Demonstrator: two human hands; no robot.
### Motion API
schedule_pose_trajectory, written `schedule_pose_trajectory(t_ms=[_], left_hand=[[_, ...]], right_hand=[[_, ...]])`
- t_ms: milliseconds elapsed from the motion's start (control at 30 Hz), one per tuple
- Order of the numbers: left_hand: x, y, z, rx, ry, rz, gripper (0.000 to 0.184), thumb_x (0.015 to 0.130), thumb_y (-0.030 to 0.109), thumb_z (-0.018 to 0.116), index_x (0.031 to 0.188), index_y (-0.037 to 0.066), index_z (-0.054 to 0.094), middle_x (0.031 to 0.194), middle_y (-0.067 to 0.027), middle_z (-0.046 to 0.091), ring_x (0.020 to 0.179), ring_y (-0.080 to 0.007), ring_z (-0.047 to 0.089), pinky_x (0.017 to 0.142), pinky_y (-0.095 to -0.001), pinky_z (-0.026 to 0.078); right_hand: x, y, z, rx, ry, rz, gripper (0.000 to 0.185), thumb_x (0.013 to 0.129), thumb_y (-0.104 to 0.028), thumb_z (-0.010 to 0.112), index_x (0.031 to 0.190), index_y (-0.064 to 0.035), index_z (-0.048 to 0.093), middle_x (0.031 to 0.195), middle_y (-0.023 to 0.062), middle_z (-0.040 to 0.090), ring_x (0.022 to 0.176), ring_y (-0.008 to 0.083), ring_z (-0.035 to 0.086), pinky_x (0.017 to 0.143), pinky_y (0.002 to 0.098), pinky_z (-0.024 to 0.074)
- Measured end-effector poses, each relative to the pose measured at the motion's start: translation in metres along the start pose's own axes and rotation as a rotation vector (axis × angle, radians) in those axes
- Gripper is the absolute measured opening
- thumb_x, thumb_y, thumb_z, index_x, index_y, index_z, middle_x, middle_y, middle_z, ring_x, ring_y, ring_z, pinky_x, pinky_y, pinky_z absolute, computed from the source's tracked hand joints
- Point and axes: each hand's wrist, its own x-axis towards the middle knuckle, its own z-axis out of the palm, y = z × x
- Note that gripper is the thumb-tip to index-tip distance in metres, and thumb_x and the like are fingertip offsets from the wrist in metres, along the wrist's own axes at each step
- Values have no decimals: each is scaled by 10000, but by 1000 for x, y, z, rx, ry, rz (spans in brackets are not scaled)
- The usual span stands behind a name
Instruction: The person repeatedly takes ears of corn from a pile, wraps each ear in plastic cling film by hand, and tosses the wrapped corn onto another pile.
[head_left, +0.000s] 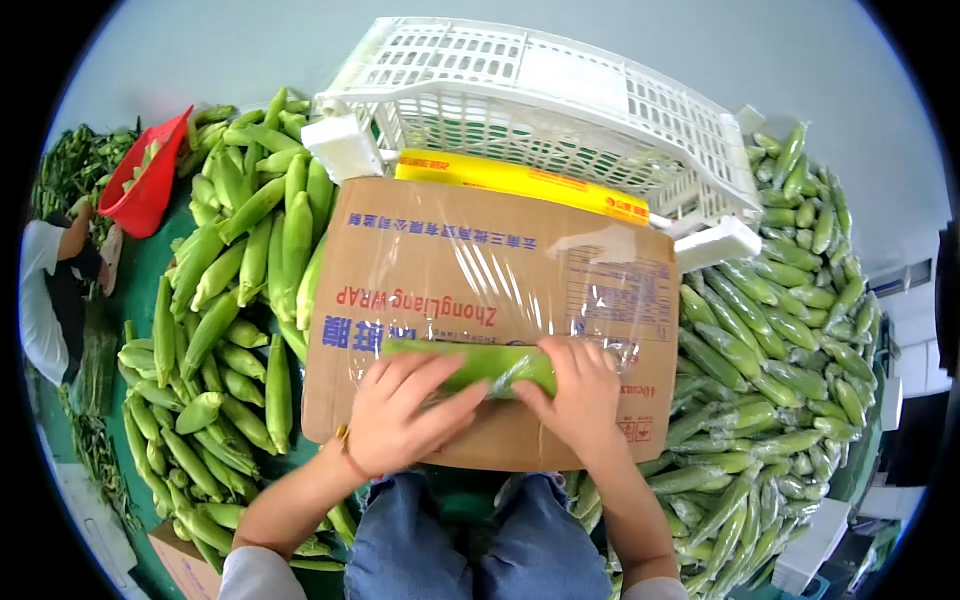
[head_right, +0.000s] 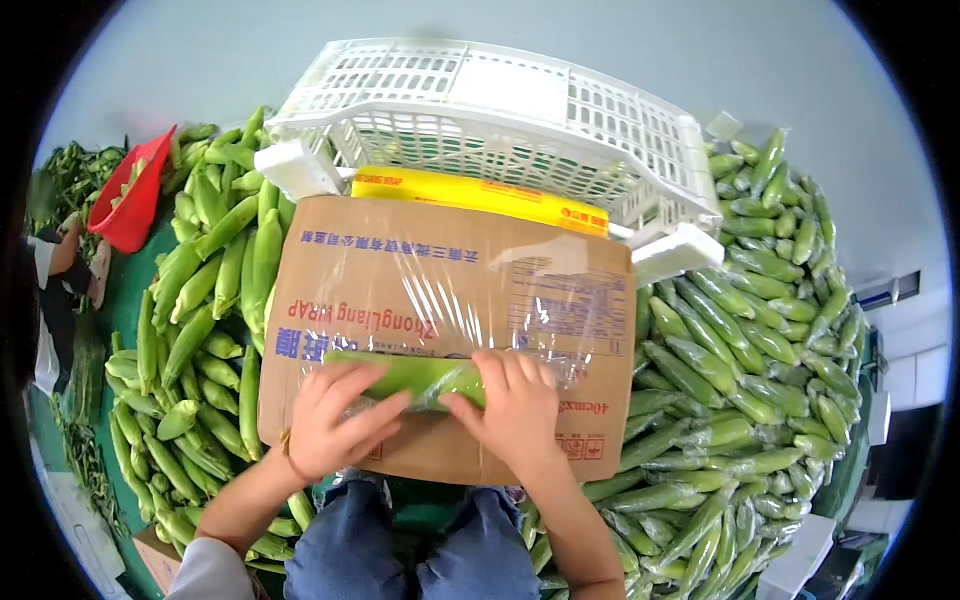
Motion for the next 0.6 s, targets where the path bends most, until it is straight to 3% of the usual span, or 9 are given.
schedule_pose_trajectory(t_ms=[67, 133, 167, 200, 233, 367, 467, 533, 600], left_hand=[[-42, 5, -9, 0, 116, -107, 416, 724, 205, 758, 1129, 165, 668, 1167, -75, 611, 953, -226, 634, 718, -363, 523], [-72, -12, -12, 87, -106, -267, 286, 736, 151, 759, 1012, 127, 693, 1008, -66, 661, 875, -230, 655, 700, -355, 533], [-82, -32, -25, 84, -156, -188, 139, 767, 96, 733, 898, 88, 686, 837, -69, 680, 756, -247, 668, 660, -345, 540], [-74, -36, -37, -41, -152, -528, 70, 776, 55, 709, 832, 68, 669, 772, -83, 674, 682, -267, 661, 624, -346, 535], [-57, -53, -46, -52, -19, -637, 65, 778, 41, 709, 830, 55, 672, 733, -104, 659, 633, -277, 651, 594, -330, 524], [59, -102, -34, -270, 49, -200, 48, 800, 15, 696, 838, 12, 668, 805, -131, 629, 699, -254, 604, 636, -341, 492], [95, -96, 27, -162, -536, -187, 164, 819, 227, 644, 814, 78, 714, 766, -144, 668, 723, -354, 639, 681, -425, 515], [82, -65, 50, -45, -571, -96, 150, 821, 220, 617, 793, 95, 695, 702, -152, 651, 723, -351, 651, 629, -456, 517], [62, -19, 12, 33, -671, 43, 222, 845, 257, 621, 954, 65, 654, 782, -135, 667, 693, -325, 668, 603, -473, 517]], right_hand=[[7, 7, 6, -16, 75, -33, 456, 758, -434, 733, 1002, -65, 624, 966, 71, 602, 847, 273, 599, 722, 389, 455], [13, 8, 8, -46, 142, -72, 445, 772, -501, 705, 933, -93, 631, 863, 55, 580, 768, 239, 597, 654, 366, 460], [18, 8, 9, -57, 197, -99, 386, 756, -470, 720, 857, -106, 640, 787, 36, 543, 728, 220, 587, 566, 343, 456], [21, 9, 10, -58, 190, -122, 371, 754, -456, 722, 841, -105, 638, 777, 31, 542, 724, 215, 584, 553, 337, 456], [22, 9, 11, -58, 179, -144, 357, 751, -441, 724, 825, -103, 637, 768, 26, 541, 721, 210, 581, 540, 331, 456], [28, 13, 19, -30, 194, -226, 312, 731, -401, 729, 774, -108, 632, 755, 7, 543, 717, 193, 563, 518, 312, 467], [29, 12, 15, 23, 189, -201, 274, 752, -333, 724, 793, -72, 654, 761, 70, 595, 701, 268, 590, 577, 355, 489], [26, 13, 11, 16, 67, -104, 320, 805, -387, 692, 808, -76, 614, 744, 81, 607, 659, 272, 622, 529, 374, 500], [22, 4, -3, 14, -181, 44, 359, 855, -423, 655, 859, -71, 583, 746, 112, 625, 640, 301, 647, 508, 402, 508]])
